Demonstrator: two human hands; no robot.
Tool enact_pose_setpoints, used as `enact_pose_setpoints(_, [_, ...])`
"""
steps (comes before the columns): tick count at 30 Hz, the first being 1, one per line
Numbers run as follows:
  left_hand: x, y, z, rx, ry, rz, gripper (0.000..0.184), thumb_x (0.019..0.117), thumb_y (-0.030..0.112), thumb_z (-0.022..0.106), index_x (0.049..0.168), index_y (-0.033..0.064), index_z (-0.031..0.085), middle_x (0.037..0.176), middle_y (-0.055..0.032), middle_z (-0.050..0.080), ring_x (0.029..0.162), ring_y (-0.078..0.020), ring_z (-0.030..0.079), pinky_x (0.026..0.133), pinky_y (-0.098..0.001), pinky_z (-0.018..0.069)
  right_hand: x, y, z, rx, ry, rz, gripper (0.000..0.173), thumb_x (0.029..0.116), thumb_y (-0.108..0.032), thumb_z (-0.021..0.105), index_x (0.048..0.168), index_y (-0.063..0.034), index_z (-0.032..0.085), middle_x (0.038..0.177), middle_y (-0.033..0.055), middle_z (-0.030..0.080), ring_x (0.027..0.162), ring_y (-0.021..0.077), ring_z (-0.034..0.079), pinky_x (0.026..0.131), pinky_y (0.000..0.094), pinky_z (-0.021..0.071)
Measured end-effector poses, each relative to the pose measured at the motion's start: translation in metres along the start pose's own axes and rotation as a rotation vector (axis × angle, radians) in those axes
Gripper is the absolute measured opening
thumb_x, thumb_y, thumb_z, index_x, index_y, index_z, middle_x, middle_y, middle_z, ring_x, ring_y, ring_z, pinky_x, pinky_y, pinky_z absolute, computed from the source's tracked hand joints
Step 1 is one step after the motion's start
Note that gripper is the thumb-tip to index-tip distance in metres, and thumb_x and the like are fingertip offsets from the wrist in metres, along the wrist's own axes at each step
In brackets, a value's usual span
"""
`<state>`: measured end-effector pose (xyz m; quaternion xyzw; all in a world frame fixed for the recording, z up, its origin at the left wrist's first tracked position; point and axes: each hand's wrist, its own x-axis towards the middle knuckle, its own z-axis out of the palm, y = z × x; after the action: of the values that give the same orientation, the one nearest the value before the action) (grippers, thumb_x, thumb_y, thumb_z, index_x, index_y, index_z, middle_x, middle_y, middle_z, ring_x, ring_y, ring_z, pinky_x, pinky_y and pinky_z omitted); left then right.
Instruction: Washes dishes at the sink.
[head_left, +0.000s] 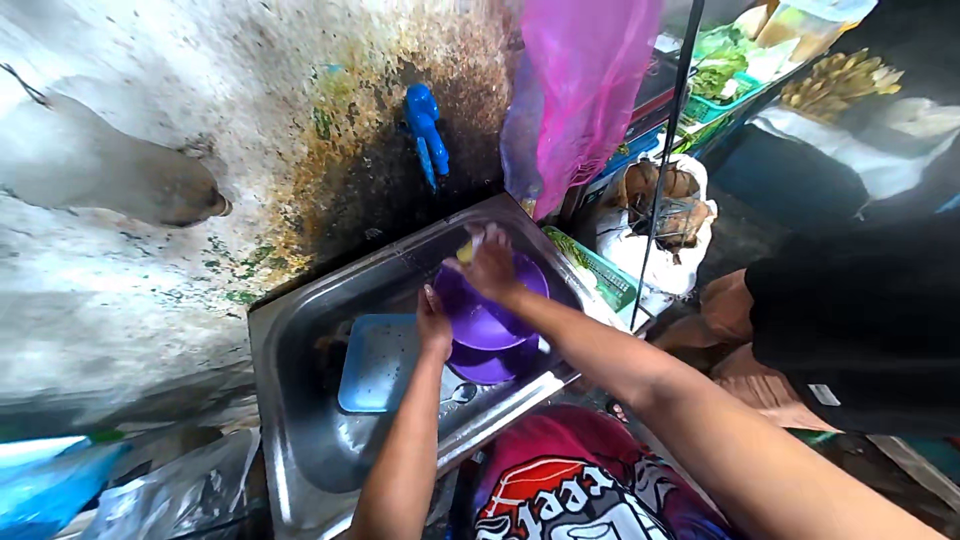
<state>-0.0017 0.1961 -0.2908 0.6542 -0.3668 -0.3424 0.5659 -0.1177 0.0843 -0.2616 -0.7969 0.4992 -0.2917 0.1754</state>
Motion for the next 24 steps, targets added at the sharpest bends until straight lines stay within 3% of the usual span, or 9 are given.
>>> enact_pose_setpoints(4, [0.001, 0.006, 0.0, -0.082, 0.14, -0.041, 0.038, 0.1129, 0.021, 0.035, 0.135, -0.0043, 0.053, 0.114, -0.0162, 0.067, 0.103, -0.0154, 0.065, 0.095, -0.0346, 0.0545, -0.037, -0.03, 0.053, 0.326, -0.239, -0.044, 0.071, 0.1059, -0.043, 0.05, 0.16, -0.0014, 0.031, 0.166, 0.0202, 0.03, 0.154, 0.0337, 0.029, 0.125, 0.0515, 0.0268])
enact_pose_setpoints(6, [-0.002, 0.006, -0.01, -0.237, 0.207, -0.115, 0.037, 0.1131, 0.02, 0.033, 0.136, -0.0033, 0.05, 0.114, -0.0159, 0.065, 0.101, -0.0173, 0.065, 0.09, -0.0372, 0.0563, -0.049, -0.042, 0.042, 0.412, -0.508, -0.216, 0.056, 0.1118, -0.034, 0.034, 0.159, -0.0035, 0.034, 0.166, 0.0163, 0.032, 0.155, 0.0279, 0.027, 0.128, 0.0472, 0.0204])
enact_pose_setpoints(9, [0.004, 0.012, -0.029, -0.32, 0.357, -0.185, 0.045, 0.1141, 0.03, 0.029, 0.141, -0.0015, 0.048, 0.117, -0.0185, 0.064, 0.101, -0.0219, 0.066, 0.087, -0.0423, 0.057, -0.058, -0.036, 0.004, 0.233, -0.719, -0.547, 0.049, 0.1092, -0.022, 0.036, 0.155, -0.0035, 0.043, 0.165, 0.0143, 0.036, 0.155, 0.0282, 0.027, 0.128, 0.0488, 0.0183])
enact_pose_setpoints(12, [0.007, 0.03, -0.031, -0.103, 0.363, -0.101, 0.044, 0.1137, 0.027, 0.033, 0.136, -0.0047, 0.054, 0.121, -0.0205, 0.065, 0.108, -0.021, 0.065, 0.095, -0.04, 0.0546, -0.035, -0.001, -0.027, 0.003, -0.718, -0.399, 0.054, 0.1078, -0.026, 0.04, 0.16, -0.0134, 0.038, 0.169, 0.0101, 0.027, 0.157, 0.0306, 0.02, 0.126, 0.0572, 0.0181])
enact_pose_setpoints(14, [0.0, 0.036, -0.019, 0.038, 0.302, -0.039, 0.043, 0.1132, 0.026, 0.035, 0.137, -0.0048, 0.054, 0.125, -0.0213, 0.065, 0.114, -0.0215, 0.064, 0.101, -0.04, 0.0525, -0.019, 0.005, -0.03, 0.171, -0.595, -0.239, 0.055, 0.106, -0.024, 0.043, 0.159, -0.0114, 0.039, 0.17, 0.0096, 0.024, 0.158, 0.028, 0.017, 0.127, 0.0546, 0.0165])
enact_pose_setpoints(17, [-0.01, 0.039, -0.002, -0.112, 0.286, -0.092, 0.047, 0.114, 0.026, 0.031, 0.145, -0.0062, 0.045, 0.133, -0.0231, 0.06, 0.119, -0.0223, 0.061, 0.104, -0.0395, 0.0504, -0.026, -0.028, -0.019, 0.624, -0.462, -0.193, 0.053, 0.1041, -0.012, 0.043, 0.157, -0.0073, 0.039, 0.166, 0.01, 0.034, 0.153, 0.0207, 0.032, 0.125, 0.0431, 0.0303])
enact_pose_setpoints(19, [-0.008, 0.032, -0.009, -0.249, 0.303, -0.13, 0.046, 0.114, 0.029, 0.029, 0.139, -0.0049, 0.048, 0.12, -0.0192, 0.064, 0.105, -0.02, 0.065, 0.093, -0.0404, 0.056, -0.045, -0.043, -0.016, 0.707, -0.487, -0.254, 0.048, 0.1035, -0.011, 0.044, 0.151, -0.0046, 0.048, 0.159, 0.0141, 0.043, 0.149, 0.0219, 0.039, 0.124, 0.0404, 0.0327])
enact_pose_setpoints(21, [0.0, 0.032, -0.026, -0.234, 0.328, -0.14, 0.048, 0.1139, 0.032, 0.028, 0.136, -0.0045, 0.05, 0.114, -0.0172, 0.065, 0.099, -0.0189, 0.066, 0.087, -0.0409, 0.0574, -0.06, -0.044, -0.029, 0.472, -0.604, -0.349, 0.049, 0.1046, -0.025, 0.054, 0.15, -0.0064, 0.051, 0.154, 0.0155, 0.049, 0.145, 0.0261, 0.044, 0.122, 0.0446, 0.035])
enact_pose_setpoints(24, [0.005, 0.041, -0.046, -0.143, 0.378, -0.182, 0.051, 0.114, 0.033, 0.028, 0.143, -0.0038, 0.048, 0.132, -0.0213, 0.06, 0.118, -0.0222, 0.061, 0.101, -0.0434, 0.0508, -0.067, -0.035, -0.044, 0.088, -0.693, -0.552, 0.049, 0.1023, -0.041, 0.058, 0.135, -0.0052, 0.059, 0.137, 0.0183, 0.06, 0.126, 0.0347, 0.06, 0.105, 0.0551, 0.0495])
